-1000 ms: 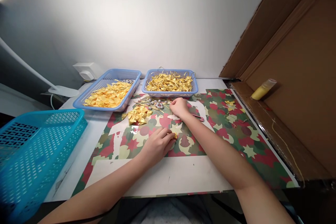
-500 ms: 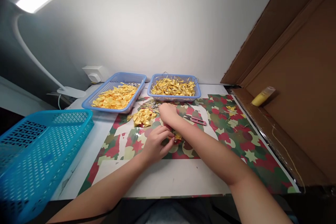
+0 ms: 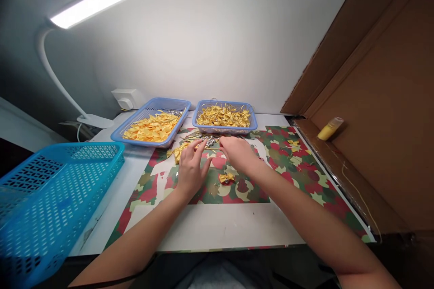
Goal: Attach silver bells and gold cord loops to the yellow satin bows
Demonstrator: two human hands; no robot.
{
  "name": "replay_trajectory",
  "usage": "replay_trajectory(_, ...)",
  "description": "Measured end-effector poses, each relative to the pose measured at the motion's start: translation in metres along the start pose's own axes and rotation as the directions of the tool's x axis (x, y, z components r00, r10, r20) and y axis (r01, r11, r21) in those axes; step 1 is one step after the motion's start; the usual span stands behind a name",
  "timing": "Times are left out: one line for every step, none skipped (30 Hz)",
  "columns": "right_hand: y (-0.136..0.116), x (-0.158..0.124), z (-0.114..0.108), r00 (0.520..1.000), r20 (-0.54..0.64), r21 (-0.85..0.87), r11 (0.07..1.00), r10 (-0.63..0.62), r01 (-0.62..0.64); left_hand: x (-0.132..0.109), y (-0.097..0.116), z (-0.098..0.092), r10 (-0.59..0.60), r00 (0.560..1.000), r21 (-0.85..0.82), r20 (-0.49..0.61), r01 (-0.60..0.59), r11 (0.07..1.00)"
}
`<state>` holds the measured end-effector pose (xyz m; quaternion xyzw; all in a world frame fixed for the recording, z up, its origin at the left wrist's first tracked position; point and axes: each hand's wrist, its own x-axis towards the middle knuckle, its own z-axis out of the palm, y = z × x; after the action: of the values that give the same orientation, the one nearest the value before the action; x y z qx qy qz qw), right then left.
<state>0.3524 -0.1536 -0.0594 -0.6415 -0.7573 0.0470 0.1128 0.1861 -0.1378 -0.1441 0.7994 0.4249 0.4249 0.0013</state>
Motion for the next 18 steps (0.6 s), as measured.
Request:
replay_trajectory(0.002, -0.006, 0.003, 1.0, -0.02, 0.032, 0.999, 0.008, -0.007, 0.001, -0.004, 0.002, -0.017, 0.999, 0.02, 0.028, 0.016, 1.0)
replay_trajectory(0.004, -0.01, 0.006, 0.999, -0.044, 0.067, 0.998, 0.02, -0.017, 0.003, -0.009, 0.004, -0.028, 0.998, 0.026, 0.048, 0.027, 0.999)
replay_trajectory(0.006, -0.014, 0.009, 0.997, -0.069, 0.105, 0.994, 0.034, -0.026, 0.005, -0.014, 0.006, -0.034, 0.998, 0.025, 0.061, 0.033, 0.999)
replay_trajectory(0.008, -0.017, 0.013, 0.995, -0.093, 0.146, 0.989, 0.047, -0.033, 0.006, -0.019, 0.008, -0.035, 0.997, 0.021, 0.073, 0.034, 0.999)
replay_trajectory(0.01, -0.02, 0.017, 0.991, -0.116, 0.188, 0.981, 0.061, -0.038, 0.008, -0.024, 0.009, -0.035, 0.996, 0.015, 0.083, 0.033, 0.999)
replay_trajectory(0.012, -0.022, 0.021, 0.988, -0.139, 0.23, 0.972, 0.072, -0.039, 0.011, -0.03, 0.01, -0.035, 0.995, 0.011, 0.09, 0.034, 0.999)
replay_trajectory(0.014, -0.024, 0.025, 0.983, -0.163, 0.27, 0.962, 0.084, -0.038, 0.013, -0.035, 0.009, -0.037, 0.995, 0.006, 0.095, 0.036, 0.999)
replay_trajectory(0.016, -0.025, 0.029, 0.977, -0.187, 0.308, 0.951, 0.098, -0.036, 0.015, -0.039, 0.009, -0.039, 0.994, 0.001, 0.098, 0.039, 0.999)
replay_trajectory(0.018, -0.026, 0.033, 0.971, -0.211, 0.343, 0.939, 0.112, -0.034, 0.017, -0.042, 0.007, -0.041, 0.994, -0.005, 0.1, 0.041, 0.999)
replay_trajectory(0.019, -0.027, 0.037, 0.964, -0.234, 0.375, 0.926, 0.129, -0.033, 0.019, -0.045, 0.006, -0.042, 0.994, -0.013, 0.101, 0.043, 0.999)
replay_trajectory(0.02, -0.028, 0.041, 0.956, -0.254, 0.403, 0.914, 0.144, -0.031, 0.02, -0.046, 0.004, -0.042, 0.994, -0.021, 0.104, 0.044, 0.999)
replay_trajectory(0.021, -0.029, 0.045, 0.95, -0.271, 0.429, 0.903, 0.158, -0.028, 0.02, -0.046, 0.003, -0.041, 0.993, -0.031, 0.107, 0.045, 0.999)
replay_trajectory(0.022, -0.029, 0.049, 0.944, -0.285, 0.451, 0.892, 0.168, -0.023, 0.02, -0.044, 0.001, -0.039, 0.993, -0.043, 0.112, 0.044, 0.998)
replay_trajectory(0.022, -0.029, 0.053, 0.939, -0.296, 0.47, 0.882, 0.175, -0.016, 0.02, -0.042, 0.0, -0.034, 0.992, -0.059, 0.12, 0.041, 0.997)
replay_trajectory(0.022, -0.029, 0.056, 0.935, -0.306, 0.486, 0.874, 0.179, -0.008, 0.02, -0.039, -0.001, -0.024, 0.991, -0.078, 0.132, 0.035, 0.996)
replay_trajectory(0.023, -0.029, 0.059, 0.932, -0.315, 0.498, 0.867, 0.181, 0.0, 0.019, -0.037, -0.002, -0.012, 0.989, -0.101, 0.147, 0.027, 0.995)
replay_trajectory(0.023, -0.028, 0.061, 0.929, -0.323, 0.507, 0.862, 0.18, 0.01, 0.018, -0.034, -0.003, 0.001, 0.986, -0.126, 0.164, 0.02, 0.992)
replay_trajectory(0.023, -0.028, 0.063, 0.928, -0.329, 0.512, 0.859, 0.176, 0.019, 0.018, -0.031, -0.003, 0.01, 0.984, -0.15, 0.179, 0.017, 0.988)
